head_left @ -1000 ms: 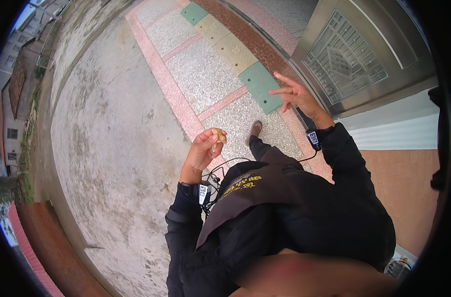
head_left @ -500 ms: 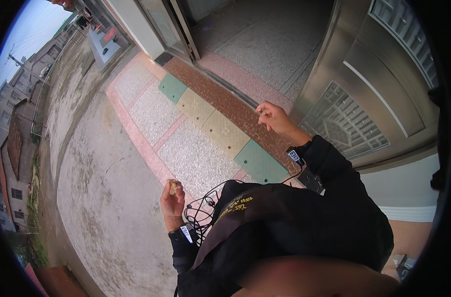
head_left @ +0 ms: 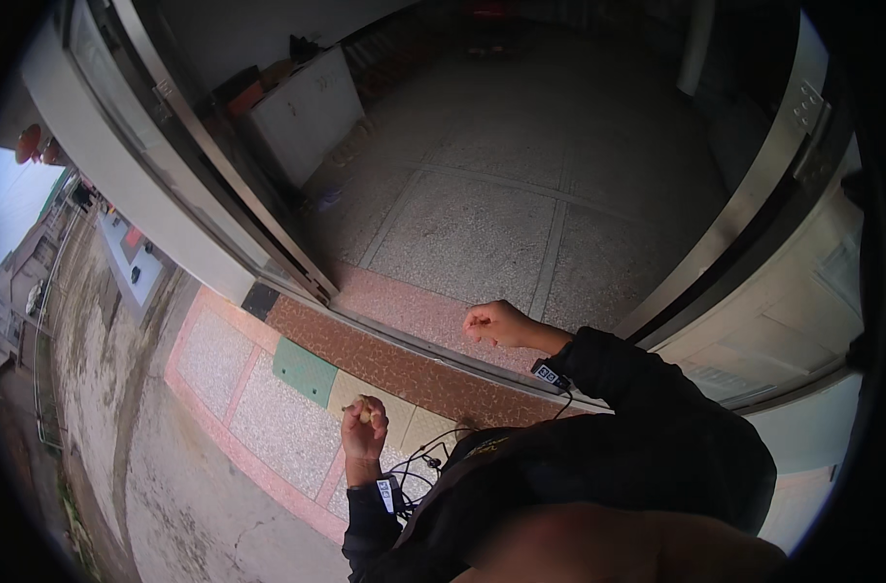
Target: The person peels garlic cloves by hand, discards the skins, then washes the cloves in a bowl of water. Finally, the person chops the garlic on a cutting board using a knife.
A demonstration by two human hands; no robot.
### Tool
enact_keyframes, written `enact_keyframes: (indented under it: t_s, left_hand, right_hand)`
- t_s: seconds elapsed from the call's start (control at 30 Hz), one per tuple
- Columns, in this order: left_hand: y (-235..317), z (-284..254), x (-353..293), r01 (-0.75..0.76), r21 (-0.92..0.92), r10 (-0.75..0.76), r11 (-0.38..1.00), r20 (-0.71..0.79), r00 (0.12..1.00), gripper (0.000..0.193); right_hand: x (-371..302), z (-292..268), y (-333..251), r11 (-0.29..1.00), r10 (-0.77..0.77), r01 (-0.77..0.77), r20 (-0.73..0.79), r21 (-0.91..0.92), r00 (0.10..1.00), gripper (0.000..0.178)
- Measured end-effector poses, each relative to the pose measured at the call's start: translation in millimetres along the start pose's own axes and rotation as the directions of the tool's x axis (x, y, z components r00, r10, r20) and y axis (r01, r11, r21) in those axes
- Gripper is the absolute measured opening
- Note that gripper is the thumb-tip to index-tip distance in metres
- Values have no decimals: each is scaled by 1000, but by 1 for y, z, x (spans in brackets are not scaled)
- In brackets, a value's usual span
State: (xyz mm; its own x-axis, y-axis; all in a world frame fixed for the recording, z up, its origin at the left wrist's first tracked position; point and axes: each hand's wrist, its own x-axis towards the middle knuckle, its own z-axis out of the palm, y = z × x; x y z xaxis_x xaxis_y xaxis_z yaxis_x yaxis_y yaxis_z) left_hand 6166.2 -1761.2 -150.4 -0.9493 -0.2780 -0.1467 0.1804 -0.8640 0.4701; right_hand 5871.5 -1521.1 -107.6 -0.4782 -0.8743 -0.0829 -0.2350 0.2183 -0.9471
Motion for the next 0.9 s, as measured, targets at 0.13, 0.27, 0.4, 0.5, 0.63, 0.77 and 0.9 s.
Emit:
enact_keyframes:
  t_s: [0.13,0.27,0.4,0.5,0.63,0.77,0.9]
  left_hand:
    - [27,58,160,143,173,-169,974,143,975,19]
    - [18,98,295,201,272,-249,941,153,956,18]
    - [6,134,413,225,308,-265,924,94,960,10]
    - [22,166,498,165,276,-186,947,49,981,9]
    - [39,193,595,196,276,-198,941,-20,980,13]
    - [38,202,698,190,161,-184,968,-55,981,15]
    - [40,202,821,221,177,-221,959,-21,975,16]
  right_hand:
    - [43,-97,22,989,11,27,-253,143,967,12]
    - [67,-191,73,942,148,46,-535,332,832,12]
    - [102,-291,120,913,290,35,-707,406,645,20]
    - [145,-390,129,906,286,53,-700,420,655,31]
    - [173,-489,134,914,270,74,-737,398,620,31]
    - [206,-582,136,957,251,-60,-710,283,658,27]
    - [246,-667,187,939,343,-229,-690,255,638,21]
